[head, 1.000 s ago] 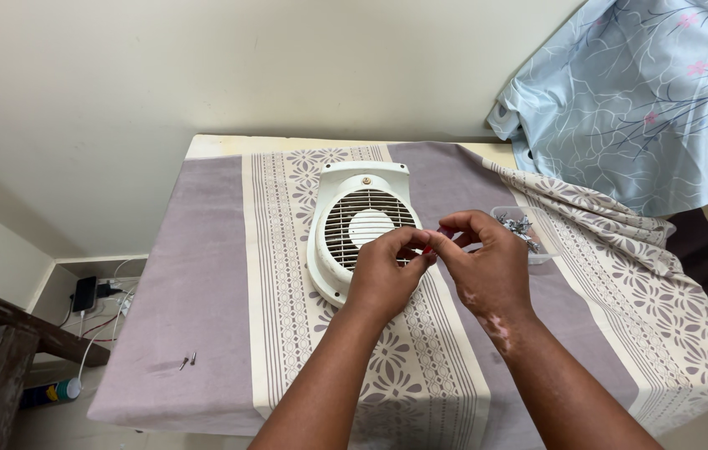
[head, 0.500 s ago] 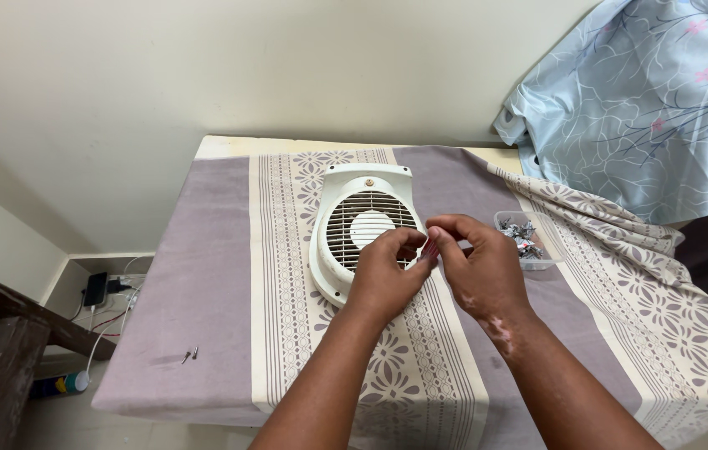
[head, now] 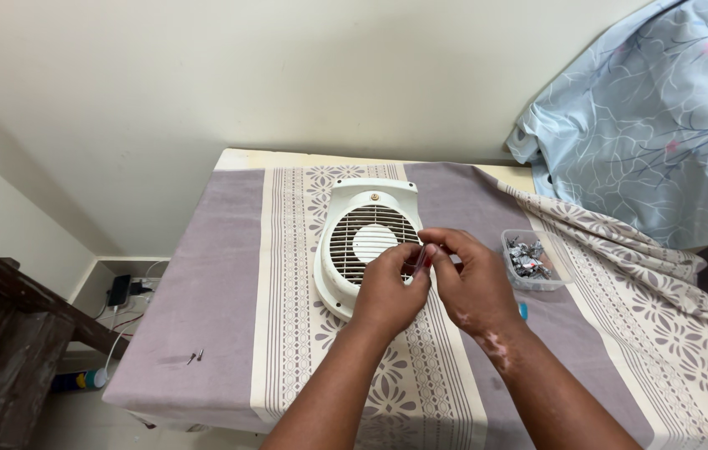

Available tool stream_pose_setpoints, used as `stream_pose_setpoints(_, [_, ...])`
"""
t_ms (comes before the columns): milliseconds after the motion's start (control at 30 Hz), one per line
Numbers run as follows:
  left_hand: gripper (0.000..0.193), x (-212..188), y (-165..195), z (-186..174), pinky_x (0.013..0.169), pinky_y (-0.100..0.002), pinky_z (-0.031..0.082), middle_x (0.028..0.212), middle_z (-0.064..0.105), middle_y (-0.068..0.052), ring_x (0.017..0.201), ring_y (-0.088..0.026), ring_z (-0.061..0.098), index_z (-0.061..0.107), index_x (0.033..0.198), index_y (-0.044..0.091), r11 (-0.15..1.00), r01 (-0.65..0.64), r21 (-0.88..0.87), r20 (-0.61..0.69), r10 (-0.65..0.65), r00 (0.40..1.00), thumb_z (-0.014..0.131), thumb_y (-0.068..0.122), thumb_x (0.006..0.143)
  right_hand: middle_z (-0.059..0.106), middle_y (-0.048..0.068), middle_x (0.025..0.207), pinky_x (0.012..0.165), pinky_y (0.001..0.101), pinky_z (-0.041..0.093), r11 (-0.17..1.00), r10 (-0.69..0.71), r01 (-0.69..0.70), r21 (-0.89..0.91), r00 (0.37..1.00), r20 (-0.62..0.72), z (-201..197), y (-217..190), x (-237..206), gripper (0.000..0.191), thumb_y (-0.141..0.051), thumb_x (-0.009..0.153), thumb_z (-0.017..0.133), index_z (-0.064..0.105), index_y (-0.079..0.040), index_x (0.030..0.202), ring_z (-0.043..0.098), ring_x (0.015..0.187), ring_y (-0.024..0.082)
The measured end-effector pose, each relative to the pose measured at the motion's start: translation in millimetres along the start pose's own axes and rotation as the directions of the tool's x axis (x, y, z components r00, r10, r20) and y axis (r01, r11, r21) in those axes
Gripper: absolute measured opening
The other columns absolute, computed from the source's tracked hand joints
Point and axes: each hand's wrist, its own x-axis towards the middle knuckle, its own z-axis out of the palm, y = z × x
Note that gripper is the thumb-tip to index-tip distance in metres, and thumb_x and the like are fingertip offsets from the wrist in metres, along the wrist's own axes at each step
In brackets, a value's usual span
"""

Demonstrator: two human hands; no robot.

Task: The person services a small electric fan heater on a table. They brush the grille with a toothbrush, remove and reposition the fan blade, reattach the front housing, flip the unit over, and use a screwdriver to tighten screws on the rear cover.

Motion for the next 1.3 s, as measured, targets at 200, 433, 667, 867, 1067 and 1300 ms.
stream_pose_setpoints(200, [0.025,4,6,11,0.083,-0.035,0.058,0.101,0.073,-0.014,0.092,-0.024,0.074,0.071,0.107,0.002,0.99,0.078,0.113,-0.077,-0.069,0.995,0.075,0.017,0.087,0.079,0.011,0.093,0.072,0.029,0.059,0.971,0.226,-0.226,-0.082,0.974,-0.001,-3,4,10,0.027,-0.023,0.09,0.076,0.075,-0.002,0.108,0.074,0.082,0.015])
stream_pose_setpoints(433, [0.03,9,4,16,0.084,-0.032,0.059,0.104,0.077,-0.011,0.095,-0.02,0.076,0.071,0.115,0.005,0.999,0.037,0.022,-0.108,-0.034,0.994,0.073,0.016,0.087,0.075,0.005,0.109,0.072,0.0286,0.06,0.993,-0.071,0.065,0.099,0.996,0.053,-12,15,15,0.029,-0.017,0.093,0.065,0.074,-0.005,0.118,0.074,0.088,0.012])
stream_pose_setpoints(667, [0.028,15,6,29,0.082,-0.034,0.059,0.106,0.072,-0.013,0.093,-0.022,0.074,0.07,0.109,0.003,0.993,0.018,0.12,-0.21,0.008,0.978,0.075,0.016,0.085,0.078,0.009,0.097,0.074,0.03,0.06,0.995,0.059,-0.057,-0.081,0.998,0.021,-12,18,30,0.028,-0.021,0.085,0.079,0.076,-0.003,0.107,0.076,0.083,0.017])
stream_pose_setpoints(867, [0.028,14,10,28,0.083,-0.033,0.059,0.102,0.077,-0.012,0.092,-0.021,0.076,0.071,0.11,0.005,0.996,0.069,0.063,-0.194,-0.056,0.979,0.072,0.021,0.087,0.073,0.006,0.109,0.07,0.03,0.059,0.995,-0.101,0.1,0.028,0.993,0.055,-14,26,35,0.027,-0.017,0.09,0.07,0.073,-0.004,0.114,0.073,0.093,0.015])
stream_pose_setpoints(1067, [0.031,13,8,31,0.081,-0.036,0.058,0.103,0.075,-0.014,0.094,-0.024,0.074,0.071,0.11,0.003,0.996,-0.004,0.095,-0.254,0.028,0.967,0.075,0.019,0.085,0.079,0.006,0.103,0.069,0.0286,0.062,0.997,-0.064,0.061,0.037,0.994,0.093,-10,31,35,0.022,-0.016,0.091,0.069,0.078,-0.008,0.109,0.076,0.081,0.014])
stream_pose_setpoints(1300, [0.026,17,6,26,0.077,-0.035,0.059,0.099,0.076,-0.013,0.085,-0.022,0.075,0.072,0.104,0.002,0.995,0.058,0.08,-0.232,-0.038,0.972,0.074,0.017,0.083,0.079,0.01,0.091,0.071,0.0305,0.06,0.988,0.14,-0.14,-0.072,0.99,-0.005,-1,19,40,0.027,-0.025,0.086,0.081,0.076,-0.003,0.101,0.076,0.079,0.016])
